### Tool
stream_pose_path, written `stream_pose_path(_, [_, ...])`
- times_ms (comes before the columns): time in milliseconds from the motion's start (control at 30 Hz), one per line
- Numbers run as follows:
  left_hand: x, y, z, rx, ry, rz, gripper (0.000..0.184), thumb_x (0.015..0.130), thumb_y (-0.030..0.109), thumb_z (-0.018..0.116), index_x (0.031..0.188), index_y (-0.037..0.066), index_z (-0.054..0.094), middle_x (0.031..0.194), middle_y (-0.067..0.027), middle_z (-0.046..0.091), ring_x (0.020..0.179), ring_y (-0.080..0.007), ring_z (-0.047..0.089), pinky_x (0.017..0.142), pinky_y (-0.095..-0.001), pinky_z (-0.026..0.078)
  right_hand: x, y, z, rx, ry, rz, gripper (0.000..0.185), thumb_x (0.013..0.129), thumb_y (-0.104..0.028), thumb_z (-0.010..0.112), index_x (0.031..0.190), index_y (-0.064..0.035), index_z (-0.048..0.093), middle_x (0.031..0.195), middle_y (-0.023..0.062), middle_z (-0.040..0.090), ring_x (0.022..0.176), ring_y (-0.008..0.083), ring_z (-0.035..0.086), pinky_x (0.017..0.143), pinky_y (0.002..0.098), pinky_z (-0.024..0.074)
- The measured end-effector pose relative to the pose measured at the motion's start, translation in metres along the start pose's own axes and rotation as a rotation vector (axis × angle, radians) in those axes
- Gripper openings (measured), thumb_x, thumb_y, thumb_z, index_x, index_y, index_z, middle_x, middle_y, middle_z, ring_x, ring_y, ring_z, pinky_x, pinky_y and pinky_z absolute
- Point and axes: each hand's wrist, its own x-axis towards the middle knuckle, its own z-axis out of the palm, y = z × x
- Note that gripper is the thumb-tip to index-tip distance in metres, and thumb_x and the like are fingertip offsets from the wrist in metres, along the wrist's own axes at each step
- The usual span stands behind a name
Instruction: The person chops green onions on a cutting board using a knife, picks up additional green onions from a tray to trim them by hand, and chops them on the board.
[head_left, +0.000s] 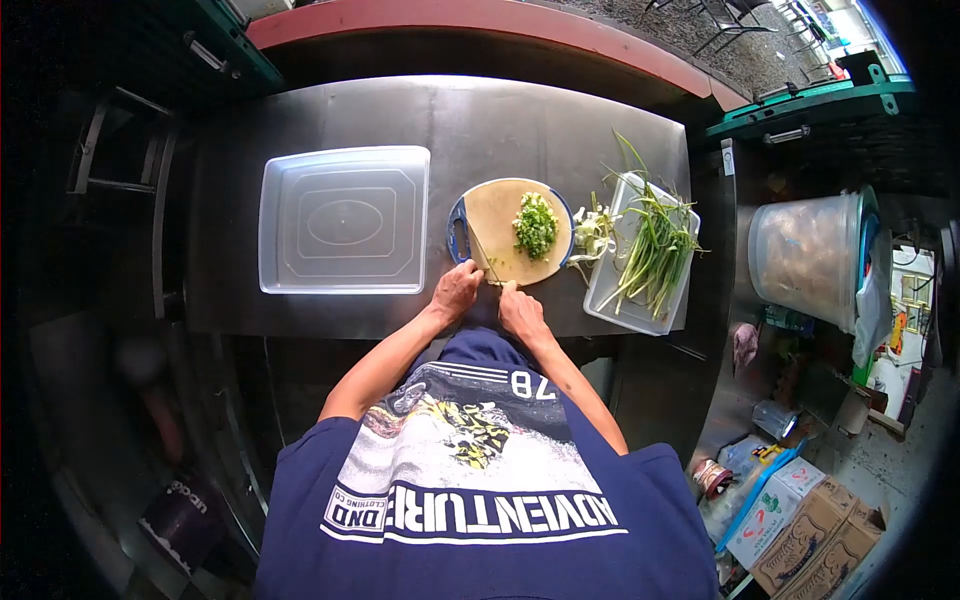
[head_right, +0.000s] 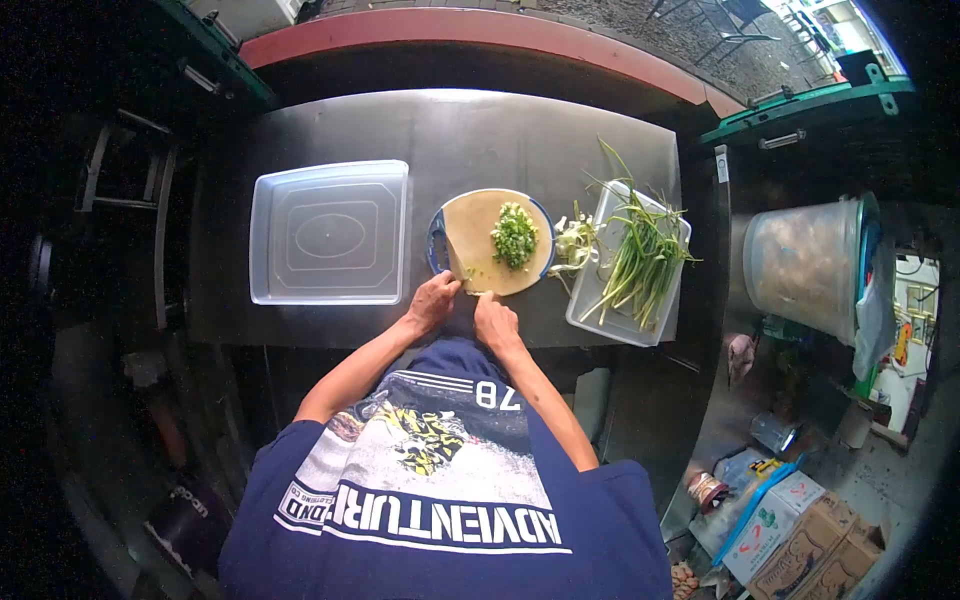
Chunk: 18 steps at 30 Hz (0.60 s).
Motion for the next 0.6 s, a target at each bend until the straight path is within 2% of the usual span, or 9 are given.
stream_pose_path(167, [0.0,-0.005,0.009,-0.057,0.034,0.003,0.007,0.077,0.001,0.053,0.079,0.001,0.06,0.086,-0.0141,0.054,0.083,-0.03,0.059,0.074,-0.0386,0.05,-0.019,0.0,-0.008,0.024,-0.059,0.045,0.014,0.084,-0.007,0.044,0.091,0.0053,0.042,0.075,0.0295,0.063,0.073,0.0451,0.064,0.064,0.0537,0.0505])
stream_pose_path(233, [0.001,-0.006,0.01,-0.077,0.058,0.014,0.007,0.077,0.001,0.053,0.079,0.001,0.06,0.086,-0.0139,0.054,0.083,-0.03,0.058,0.074,-0.0385,0.05,-0.022,-0.001,-0.008,-0.035,-0.093,0.06,0.018,0.083,-0.008,0.049,0.094,0.0052,0.045,0.078,0.0269,0.066,0.076,0.0411,0.066,0.066,0.0491,0.0535])
stream_pose_path(367, [0.002,-0.007,0.012,-0.029,0.033,0.03,0.007,0.077,0.002,0.054,0.077,0.001,0.061,0.086,-0.0131,0.053,0.082,-0.0297,0.058,0.073,-0.0388,0.05,-0.01,-0.003,0.013,-0.004,-0.097,0.114,0.024,0.083,-0.007,0.049,0.101,0.0081,0.045,0.08,0.0265,0.066,0.078,0.0407,0.066,0.069,0.0484,0.0533])
stream_pose_path(433, [0.002,-0.004,0.009,-0.013,0.025,0.048,0.007,0.076,0.003,0.054,0.077,0.001,0.061,0.086,-0.0129,0.053,0.081,-0.0297,0.058,0.073,-0.0389,0.05,0.001,-0.004,0.023,0.007,-0.019,0.085,0.034,0.082,-0.006,0.05,0.111,0.0115,0.043,0.082,0.0263,0.066,0.081,0.0405,0.066,0.07,0.0472,0.0532])
stream_pose_path(533, [0.002,0.003,-0.002,0.074,0.002,0.025,0.007,0.077,0.004,0.054,0.076,0.002,0.061,0.088,-0.0129,0.053,0.078,-0.0296,0.058,0.071,-0.04,0.05,0.017,0.001,0.023,0.034,-0.016,0.008,0.04,0.084,-0.007,0.045,0.116,0.0163,0.037,0.083,0.028,0.065,0.075,0.0444,0.064,0.067,0.0513,0.0518])
stream_pose_path(600, [-0.002,0.006,-0.008,0.081,-0.045,-0.011,0.008,0.077,0.004,0.054,0.079,0.004,0.062,0.089,-0.0128,0.052,0.077,-0.03,0.059,0.07,-0.0409,0.051,0.014,0.002,0.023,0.047,0.008,0.007,0.035,0.084,-0.008,0.045,0.111,0.0138,0.04,0.081,0.0283,0.064,0.076,0.0444,0.064,0.067,0.0517,0.0516])
